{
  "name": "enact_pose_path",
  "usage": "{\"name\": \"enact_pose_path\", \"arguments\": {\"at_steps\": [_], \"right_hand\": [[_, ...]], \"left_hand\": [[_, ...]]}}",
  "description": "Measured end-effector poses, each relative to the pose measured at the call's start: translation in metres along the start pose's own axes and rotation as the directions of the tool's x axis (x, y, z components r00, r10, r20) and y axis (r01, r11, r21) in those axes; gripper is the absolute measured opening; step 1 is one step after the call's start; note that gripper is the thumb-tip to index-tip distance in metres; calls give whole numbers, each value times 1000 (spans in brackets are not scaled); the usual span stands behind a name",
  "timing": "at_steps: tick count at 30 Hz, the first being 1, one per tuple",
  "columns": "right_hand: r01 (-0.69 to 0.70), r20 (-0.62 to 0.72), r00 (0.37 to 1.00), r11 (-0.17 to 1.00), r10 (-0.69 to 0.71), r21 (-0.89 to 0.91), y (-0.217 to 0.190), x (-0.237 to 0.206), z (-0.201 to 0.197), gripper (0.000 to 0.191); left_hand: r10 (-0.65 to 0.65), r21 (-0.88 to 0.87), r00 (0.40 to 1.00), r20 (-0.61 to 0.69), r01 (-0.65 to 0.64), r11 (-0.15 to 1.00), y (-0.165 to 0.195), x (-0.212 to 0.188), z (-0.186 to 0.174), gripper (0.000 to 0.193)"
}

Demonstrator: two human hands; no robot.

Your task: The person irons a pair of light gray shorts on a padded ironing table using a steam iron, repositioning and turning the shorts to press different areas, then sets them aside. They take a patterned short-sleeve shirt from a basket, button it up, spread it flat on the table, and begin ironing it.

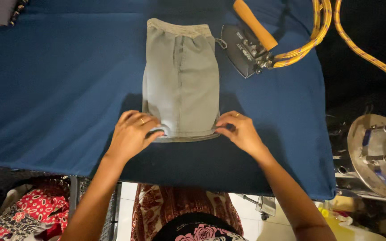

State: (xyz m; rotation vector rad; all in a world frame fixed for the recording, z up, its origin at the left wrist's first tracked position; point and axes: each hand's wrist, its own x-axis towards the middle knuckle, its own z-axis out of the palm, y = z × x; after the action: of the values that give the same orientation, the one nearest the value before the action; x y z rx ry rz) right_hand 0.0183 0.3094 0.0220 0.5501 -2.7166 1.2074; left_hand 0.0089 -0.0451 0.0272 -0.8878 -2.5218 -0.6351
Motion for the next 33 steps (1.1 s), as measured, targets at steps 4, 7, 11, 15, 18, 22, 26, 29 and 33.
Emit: {"name": "enact_pose_path", "arguments": {"at_steps": [4, 7, 11, 15, 18, 22, 26, 29, 33], "right_hand": [[-89, -96, 991, 995, 94, 53, -4, 4, -3, 15], [-84, 2, 996, 996, 84, 38, -16, 6, 0, 29], [-17, -77, 997, 933, -12, -360, -39, 6, 11, 29], [136, -40, 982, 841, -184, -523, -50, 6, 20, 38], [112, -98, 975, 819, -201, -563, -44, 9, 28, 24], [-37, -302, 948, 902, -105, -430, -32, 18, 29, 16], [-70, -381, 924, 995, 38, -72, -33, 28, 14, 17], [-47, -379, 925, 987, -14, -151, -40, 26, 2, 26], [-3, -236, 967, 916, -100, -401, -43, 10, -2, 26]], "left_hand": [[-63, -80, 986, -154, 51, 995, 2, -2, -4, 23], [32, -54, 969, -246, -47, 997, 4, -1, -2, 23], [64, -37, 943, -326, -80, 996, 3, 1, 2, 22], [1, -47, 936, -353, -18, 999, 6, 4, 5, 19], [-19, -33, 918, -397, 6, 999, 10, 9, 5, 19], [11, 2, 909, -417, -11, 1000, 15, 17, 1, 35], [-43, 125, 960, -276, 80, 989, 21, 19, -3, 56], [-202, 135, 961, -187, 229, 964, 24, 14, -6, 47], [81, 206, 983, -167, -45, 978, 15, 7, -12, 39]]}}
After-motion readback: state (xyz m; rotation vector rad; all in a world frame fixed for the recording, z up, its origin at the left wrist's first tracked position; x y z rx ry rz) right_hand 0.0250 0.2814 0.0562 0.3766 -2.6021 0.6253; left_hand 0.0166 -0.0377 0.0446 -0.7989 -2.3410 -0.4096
